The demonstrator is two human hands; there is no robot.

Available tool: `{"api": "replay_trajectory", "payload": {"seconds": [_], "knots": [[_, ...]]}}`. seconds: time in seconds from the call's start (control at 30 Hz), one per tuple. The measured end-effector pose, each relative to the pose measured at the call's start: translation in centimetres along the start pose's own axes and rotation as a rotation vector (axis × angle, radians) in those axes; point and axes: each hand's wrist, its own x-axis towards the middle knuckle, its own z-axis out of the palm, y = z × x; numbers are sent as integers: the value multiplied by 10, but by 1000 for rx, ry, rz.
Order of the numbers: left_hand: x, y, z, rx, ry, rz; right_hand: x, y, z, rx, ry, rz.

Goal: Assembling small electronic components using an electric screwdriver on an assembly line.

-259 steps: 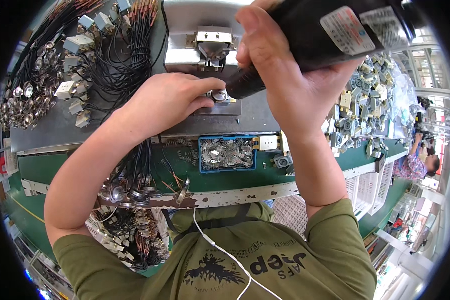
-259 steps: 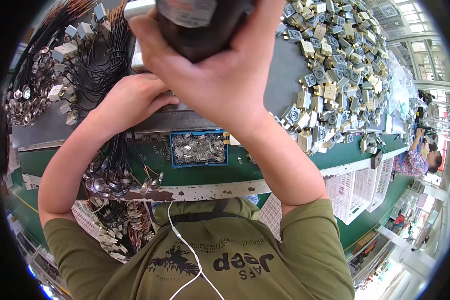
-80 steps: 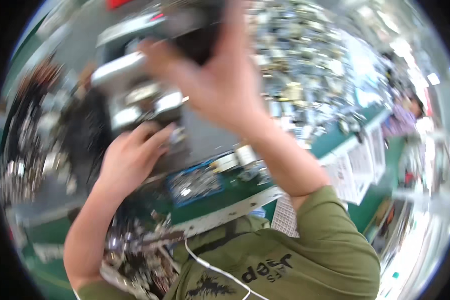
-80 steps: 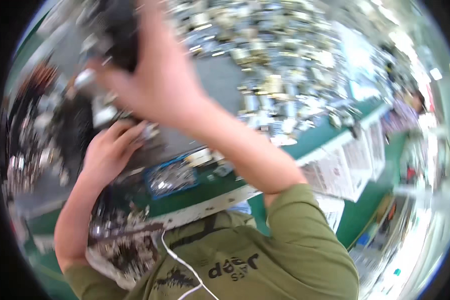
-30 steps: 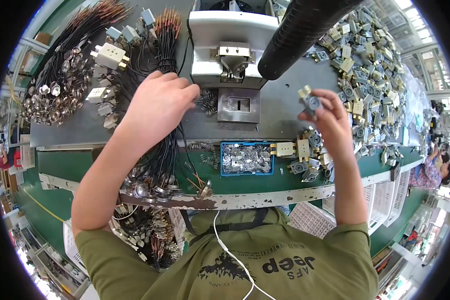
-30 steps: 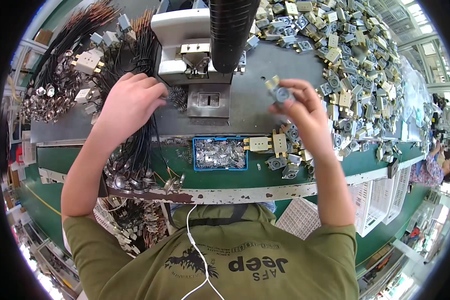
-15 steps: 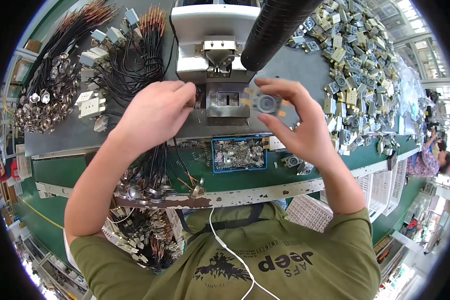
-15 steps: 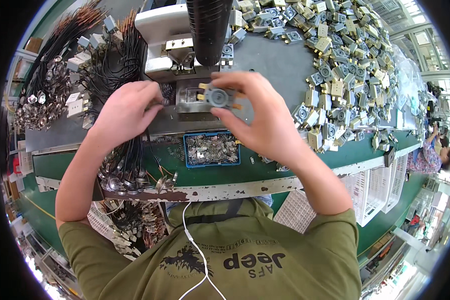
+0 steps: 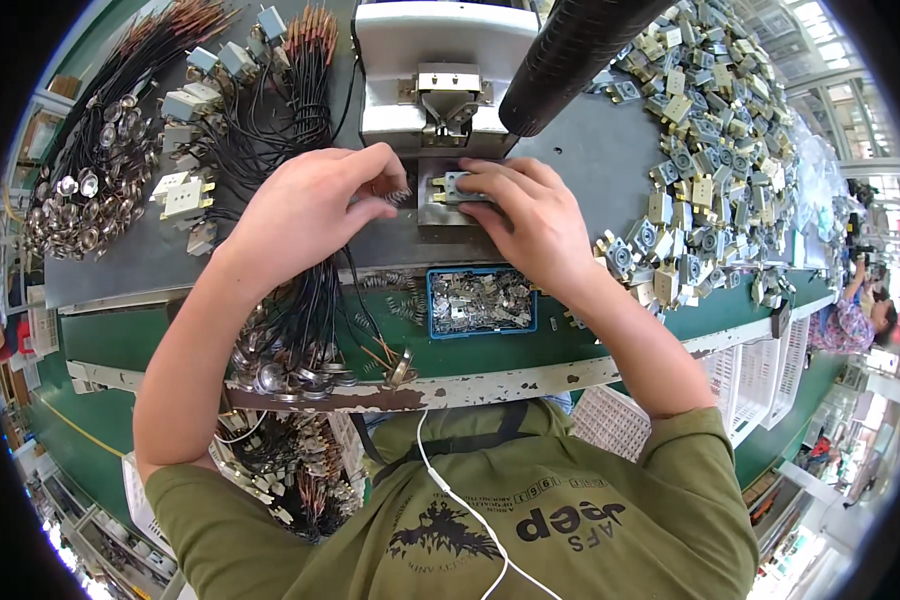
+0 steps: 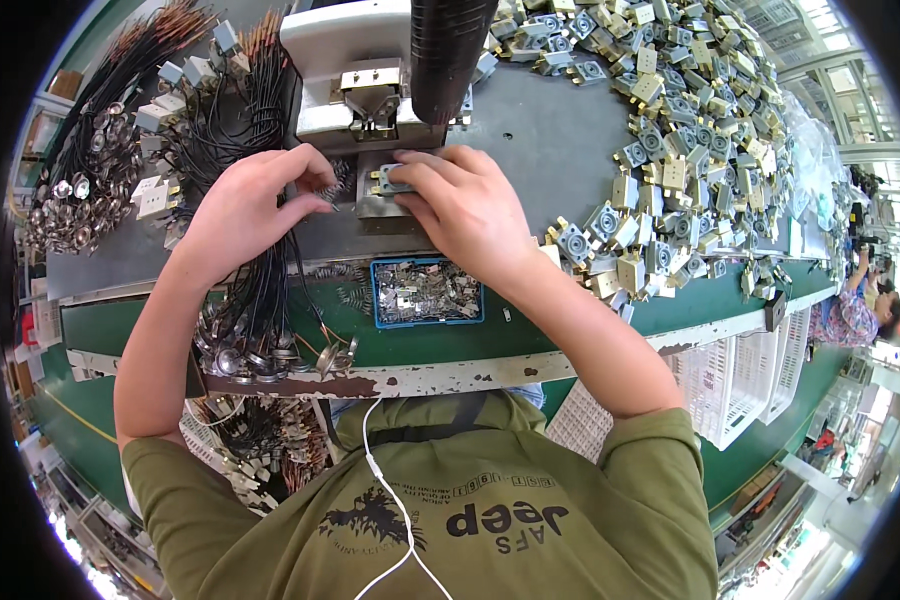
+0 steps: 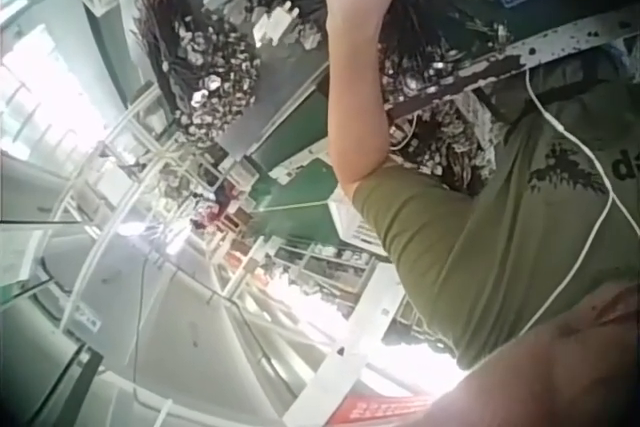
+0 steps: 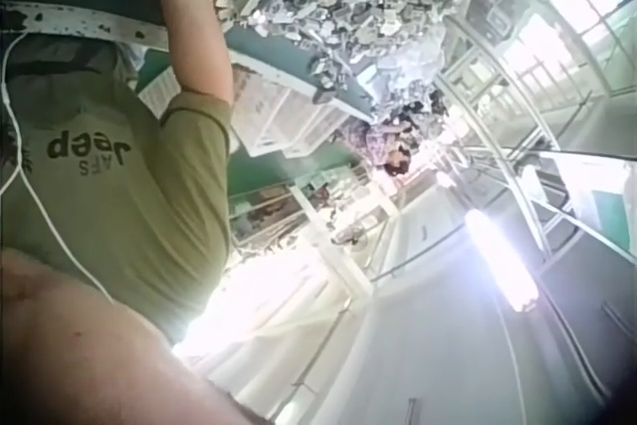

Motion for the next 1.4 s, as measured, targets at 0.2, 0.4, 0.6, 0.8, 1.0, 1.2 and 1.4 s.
{"api": "replay_trajectory", "payload": {"seconds": [0.2, 0.4, 0.6, 0.8, 1.0, 1.2, 1.4], "knots": [[-1, 8, 1, -85, 77, 15, -2, -2, 4, -65, 25, 9], [0, 11, -1, -144, 83, 84, 6, -24, -11, 77, 95, 38], [2, 24, -9, -378, 34, -85, 21, -30, -10, 542, 11, 151], [-1, 22, -5, -346, 112, 0, 18, -36, -9, 864, -38, 357], [-1, 17, -3, -397, 230, 79, 18, -36, -8, 1049, -61, 512], [-3, 22, -5, -381, 171, 1, 24, -42, -10, 880, -42, 448], [-4, 18, -5, -385, 230, 49, 26, -40, -14, 789, -159, 538]]}}
